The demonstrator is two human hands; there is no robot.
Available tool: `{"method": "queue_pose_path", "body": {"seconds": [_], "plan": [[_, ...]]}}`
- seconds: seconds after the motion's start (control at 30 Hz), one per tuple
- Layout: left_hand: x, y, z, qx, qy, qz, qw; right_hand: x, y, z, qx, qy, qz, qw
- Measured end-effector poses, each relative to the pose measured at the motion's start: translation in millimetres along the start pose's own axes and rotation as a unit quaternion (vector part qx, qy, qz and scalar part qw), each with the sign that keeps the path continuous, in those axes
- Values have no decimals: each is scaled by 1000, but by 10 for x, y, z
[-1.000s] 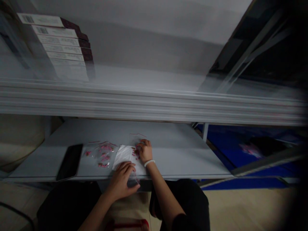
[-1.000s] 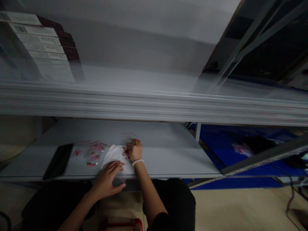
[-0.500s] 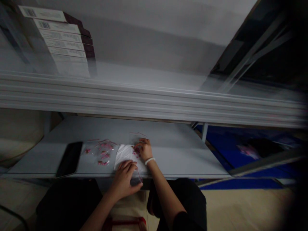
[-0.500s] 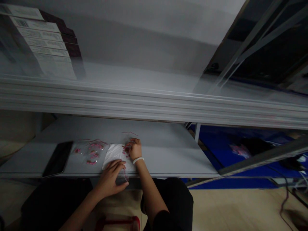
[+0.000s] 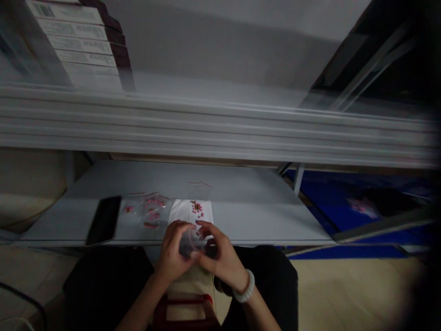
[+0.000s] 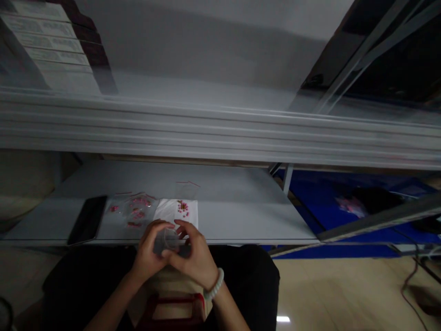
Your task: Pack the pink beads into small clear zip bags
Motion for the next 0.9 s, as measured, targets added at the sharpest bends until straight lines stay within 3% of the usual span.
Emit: {"method": "queue_pose_path", "body": {"seconds": [0.1, 0.17, 0.33, 0.5, 0.73, 0.9], "plan": [[48, -3, -12, 7, 20, -42, 999, -72, -162, 31, -35, -12, -40, 999], [28, 10, -13, 12, 31, -40, 999, -66, -164, -4, -37, -5, -60, 997], [-18, 20, 46, 52, -45, 37, 997, 49, -122, -46, -24, -25, -75, 997], [15, 12, 104, 84, -171, 108, 976, 91, -156, -67, -39, -79, -43, 995], [54, 14, 220, 111, -131, 86, 981, 124, -167, -119, -52, -85, -13, 995], [127, -22, 225, 140, -88, 35, 986, 117, -123, 14, -17, -92, -20, 995]]}}
Point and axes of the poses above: each hand's wrist, its own y-axis towards the middle knuckle, its own x-axis out of the back of the hand, z = x × y, the point moved 8 cm from there along y, towards the middle knuckle, and after that the axes turned 11 degrees about z, right-handed, at the moved point
